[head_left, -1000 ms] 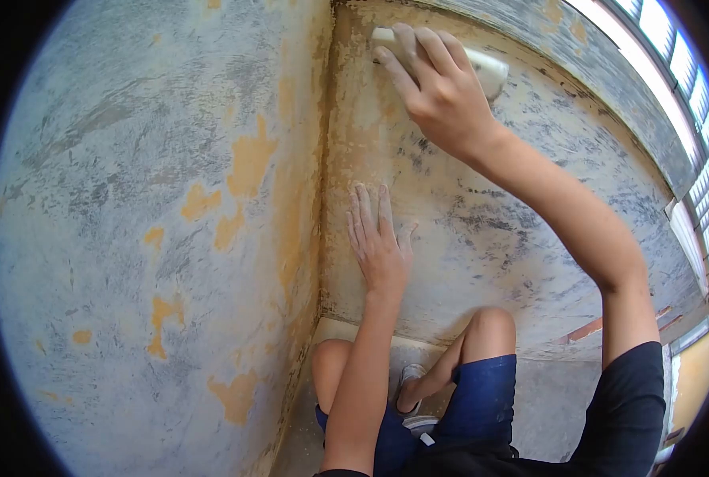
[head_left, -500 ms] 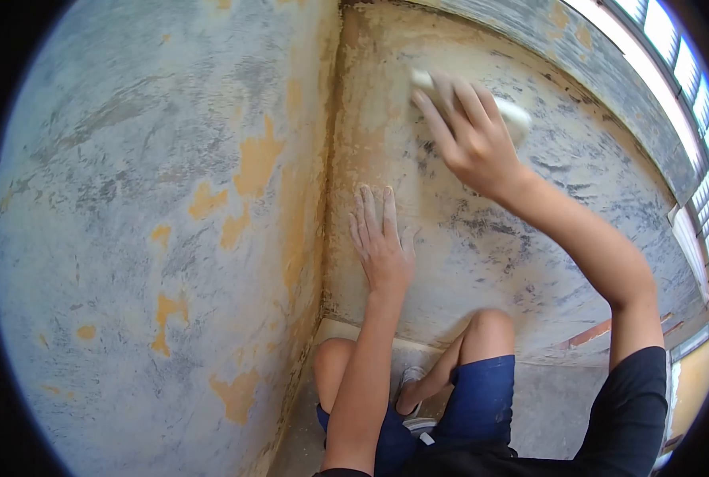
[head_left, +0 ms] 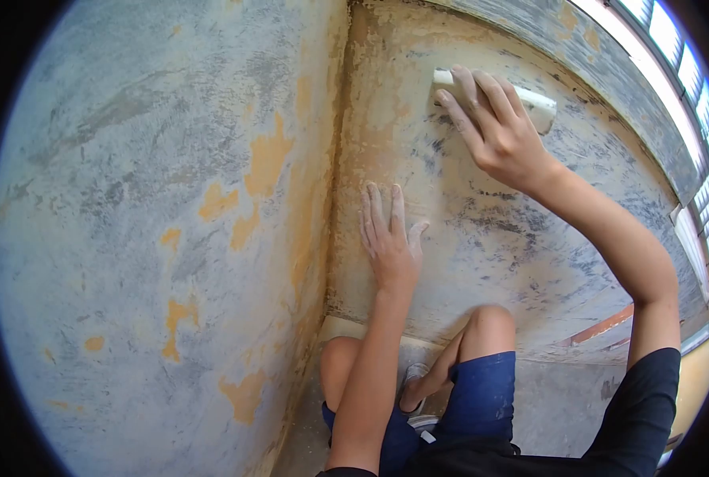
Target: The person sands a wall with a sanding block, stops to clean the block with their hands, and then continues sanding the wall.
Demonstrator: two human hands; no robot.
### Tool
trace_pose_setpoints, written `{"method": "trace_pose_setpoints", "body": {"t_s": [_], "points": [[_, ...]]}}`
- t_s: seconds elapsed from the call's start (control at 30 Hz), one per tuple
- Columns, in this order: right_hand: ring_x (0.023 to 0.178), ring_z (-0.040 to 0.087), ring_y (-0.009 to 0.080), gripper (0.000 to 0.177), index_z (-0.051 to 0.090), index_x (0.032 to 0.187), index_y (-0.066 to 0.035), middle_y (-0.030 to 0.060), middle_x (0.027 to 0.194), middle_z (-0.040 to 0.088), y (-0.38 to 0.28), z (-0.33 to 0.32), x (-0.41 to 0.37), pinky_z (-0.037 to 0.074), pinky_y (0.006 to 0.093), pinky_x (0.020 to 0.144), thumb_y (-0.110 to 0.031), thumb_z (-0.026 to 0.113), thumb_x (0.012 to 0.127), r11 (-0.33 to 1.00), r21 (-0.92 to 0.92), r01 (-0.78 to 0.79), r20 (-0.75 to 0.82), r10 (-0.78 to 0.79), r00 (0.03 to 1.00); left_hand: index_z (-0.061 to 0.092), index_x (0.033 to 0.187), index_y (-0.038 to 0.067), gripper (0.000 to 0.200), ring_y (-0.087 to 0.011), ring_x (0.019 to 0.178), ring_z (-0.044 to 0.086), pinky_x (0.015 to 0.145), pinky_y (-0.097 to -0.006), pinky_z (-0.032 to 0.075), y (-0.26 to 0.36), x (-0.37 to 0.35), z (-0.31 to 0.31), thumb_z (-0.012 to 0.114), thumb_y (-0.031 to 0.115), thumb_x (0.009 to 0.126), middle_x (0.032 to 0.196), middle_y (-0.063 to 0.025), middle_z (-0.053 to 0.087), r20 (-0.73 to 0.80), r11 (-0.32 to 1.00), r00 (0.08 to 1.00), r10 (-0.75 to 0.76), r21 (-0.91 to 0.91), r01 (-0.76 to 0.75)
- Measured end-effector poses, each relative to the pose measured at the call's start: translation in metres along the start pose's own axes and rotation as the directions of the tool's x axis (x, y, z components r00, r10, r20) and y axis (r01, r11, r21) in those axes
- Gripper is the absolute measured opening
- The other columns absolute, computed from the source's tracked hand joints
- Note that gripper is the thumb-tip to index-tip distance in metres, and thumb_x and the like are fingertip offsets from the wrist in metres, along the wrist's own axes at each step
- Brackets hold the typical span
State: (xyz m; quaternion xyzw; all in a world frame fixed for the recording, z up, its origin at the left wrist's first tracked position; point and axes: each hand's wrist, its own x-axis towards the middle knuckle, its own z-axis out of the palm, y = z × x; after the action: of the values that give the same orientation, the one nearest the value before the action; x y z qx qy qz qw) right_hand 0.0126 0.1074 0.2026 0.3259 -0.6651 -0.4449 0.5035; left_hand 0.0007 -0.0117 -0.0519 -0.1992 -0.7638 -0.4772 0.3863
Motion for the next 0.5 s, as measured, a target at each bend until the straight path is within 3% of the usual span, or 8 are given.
{"method": "trace_pose_setpoints", "body": {"t_s": [0.07,0.17,0.27,0.33,0.4,0.5], "points": [[0.123,0.062,0.0354,0.045,0.076,0.127,0.005,0.0267,0.129,0.072,0.008,0.013,0.020,0.054,0.0488,0.105,-0.012,0.073,0.086,0.998,-0.038,0.060,-0.045,-0.061,0.997,0.037,0.168,0.014,0.096,-0.0462,0.159,0.029,0.125,-0.0608,0.032,-0.004,0.002,-0.003,0.087,0.027,0.087,0.174,-0.0262,0.028,-0.005,1.000,1.000,0.009,-0.011,-0.009],[0.122,0.061,0.0353,0.046,0.076,0.127,0.006,0.0255,0.128,0.072,0.001,0.025,0.058,0.053,0.0484,0.105,-0.013,0.072,0.085,1.000,-0.013,0.010,-0.040,-0.011,0.999,0.038,0.168,0.015,0.095,-0.0459,0.159,0.030,0.124,-0.0604,0.033,-0.001,0.001,-0.005,0.087,0.029,0.087,0.173,-0.0256,0.030,0.016,1.000,1.000,-0.017,-0.007,0.017],[0.120,0.062,0.0362,0.046,0.076,0.125,0.007,0.0258,0.129,0.070,0.003,0.017,0.023,0.053,0.0480,0.104,-0.011,0.071,0.083,0.999,-0.020,0.032,-0.062,-0.034,0.998,0.039,0.168,0.015,0.096,-0.0460,0.158,0.032,0.123,-0.0601,0.034,-0.005,0.001,-0.006,0.087,0.032,0.086,0.173,-0.0247,0.031,0.003,1.000,1.000,-0.002,0.002,0.002],[0.120,0.062,0.0364,0.046,0.076,0.125,0.007,0.0259,0.129,0.070,0.010,-0.001,-0.009,0.053,0.0477,0.105,-0.011,0.071,0.083,0.998,-0.028,0.053,-0.057,-0.055,0.997,0.039,0.168,0.015,0.107,-0.0464,0.158,0.031,0.124,-0.0608,0.032,-0.009,0.001,-0.001,0.092,0.041,0.078,0.173,-0.0257,0.030,0.008,1.000,1.000,0.017,0.005,-0.017],[0.121,0.062,0.0355,0.048,0.075,0.130,0.006,0.0254,0.126,0.072,0.014,-0.019,-0.024,0.052,0.0478,0.106,-0.011,0.070,0.085,0.995,0.040,0.089,0.067,-0.091,0.994,0.037,0.168,0.014,0.115,-0.0467,0.159,0.028,0.125,-0.0615,0.031,-0.007,0.000,-0.006,0.093,0.046,0.073,0.173,-0.0265,0.029,0.027,1.000,1.000,0.009,-0.008,-0.009],[0.122,0.062,0.0350,0.048,0.075,0.131,0.006,0.0249,0.128,0.072,0.010,0.009,0.008,0.052,0.0481,0.107,-0.011,0.070,0.085,0.996,0.031,0.079,-0.002,-0.079,0.997,0.033,0.169,0.013,0.128,-0.0474,0.160,0.024,0.126,-0.0626,0.028,-0.003,0.001,-0.003,0.096,0.052,0.065,0.173,-0.0281,0.026,0.045,1.000,0.999,0.005,-0.028,-0.003]]}}
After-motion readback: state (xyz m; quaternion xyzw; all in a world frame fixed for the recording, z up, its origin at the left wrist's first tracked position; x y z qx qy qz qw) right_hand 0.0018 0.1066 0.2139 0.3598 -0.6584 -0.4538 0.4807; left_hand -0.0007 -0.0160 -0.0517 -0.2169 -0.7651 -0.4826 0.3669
